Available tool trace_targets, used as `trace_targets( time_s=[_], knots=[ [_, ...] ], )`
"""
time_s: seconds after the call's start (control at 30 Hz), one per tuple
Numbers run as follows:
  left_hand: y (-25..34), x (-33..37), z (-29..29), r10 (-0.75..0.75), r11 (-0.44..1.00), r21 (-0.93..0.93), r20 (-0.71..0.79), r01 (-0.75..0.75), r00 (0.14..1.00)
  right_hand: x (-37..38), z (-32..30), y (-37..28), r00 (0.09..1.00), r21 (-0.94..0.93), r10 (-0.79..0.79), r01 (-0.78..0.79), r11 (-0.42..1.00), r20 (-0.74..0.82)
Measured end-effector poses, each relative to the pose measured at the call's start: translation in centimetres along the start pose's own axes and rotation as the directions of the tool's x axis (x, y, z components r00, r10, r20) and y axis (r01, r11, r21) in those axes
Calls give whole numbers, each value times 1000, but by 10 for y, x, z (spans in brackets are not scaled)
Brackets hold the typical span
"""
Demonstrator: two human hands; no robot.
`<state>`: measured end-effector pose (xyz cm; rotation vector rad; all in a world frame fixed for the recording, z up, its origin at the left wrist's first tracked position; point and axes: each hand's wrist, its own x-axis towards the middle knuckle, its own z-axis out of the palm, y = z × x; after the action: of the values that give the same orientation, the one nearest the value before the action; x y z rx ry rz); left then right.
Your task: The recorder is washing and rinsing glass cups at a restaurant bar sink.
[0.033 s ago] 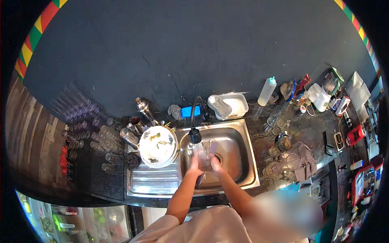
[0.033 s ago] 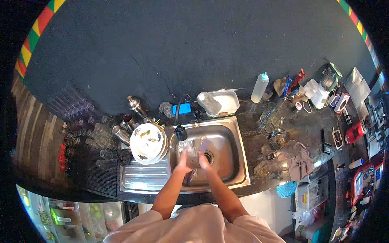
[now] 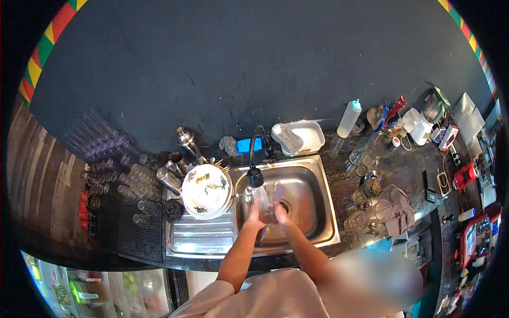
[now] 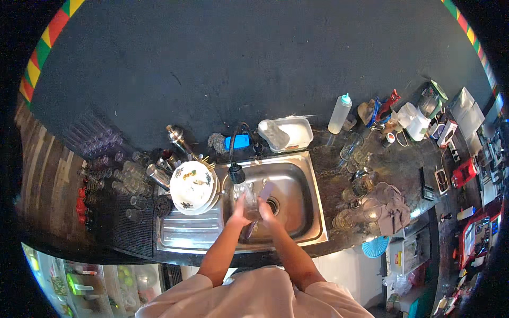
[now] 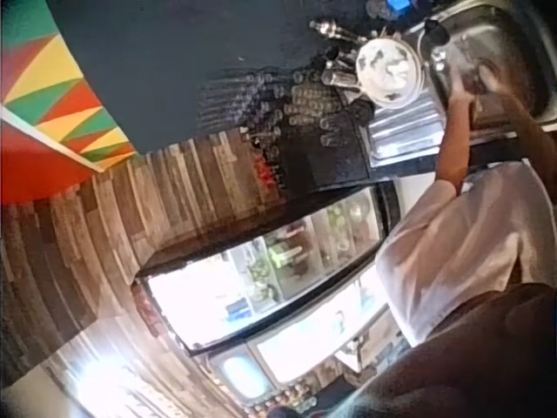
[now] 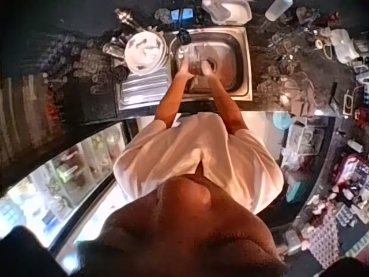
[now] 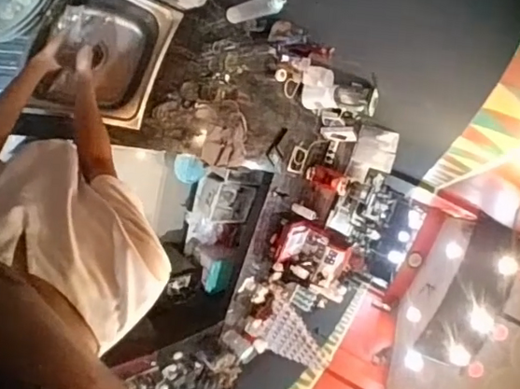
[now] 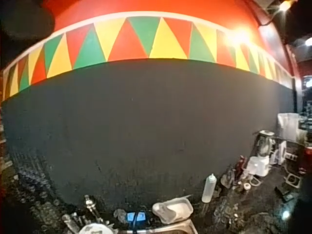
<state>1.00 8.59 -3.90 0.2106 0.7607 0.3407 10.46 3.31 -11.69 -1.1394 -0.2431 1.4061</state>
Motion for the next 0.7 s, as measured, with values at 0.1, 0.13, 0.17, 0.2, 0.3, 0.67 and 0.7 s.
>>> trace_targets(
  time_s=[0.1, 0.13, 0.17, 0.2, 0.3, 0.67, 0.7],
  knots=[
    [-2, 7, -29, 54, 993, -104, 31, -50, 998, -45, 52, -51, 972, 78, 229, -225, 971, -43],
    [-3, 8, -28, 69, 987, -148, -1, -69, 998, -37, 45, -43, 990, -72, 112, -118, 990, -83],
    [-2, 7, -31, 76, 986, -149, -5, -76, 997, -25, 41, -30, 996, -228, -5, -17, 974, -94],
    [-4, 12, -28, 77, 991, -114, 1, -76, 997, -7, 26, -14, 994, -225, -14, -11, 974, -108],
    [-14, 27, -7, 25, 1000, -7, 36, -25, 999, 20, -22, 9, 953, -331, -303, 287, 899, 5],
    [-3, -12, 5, 139, 981, 148, -100, -124, 985, -30, 41, -57, 996, -103, -72, 66, 993, -60],
    [-2, -2, -13, 150, 980, 146, -108, -134, 983, -40, 60, -62, 968, -382, -166, 84, 921, -188]
  ],
)
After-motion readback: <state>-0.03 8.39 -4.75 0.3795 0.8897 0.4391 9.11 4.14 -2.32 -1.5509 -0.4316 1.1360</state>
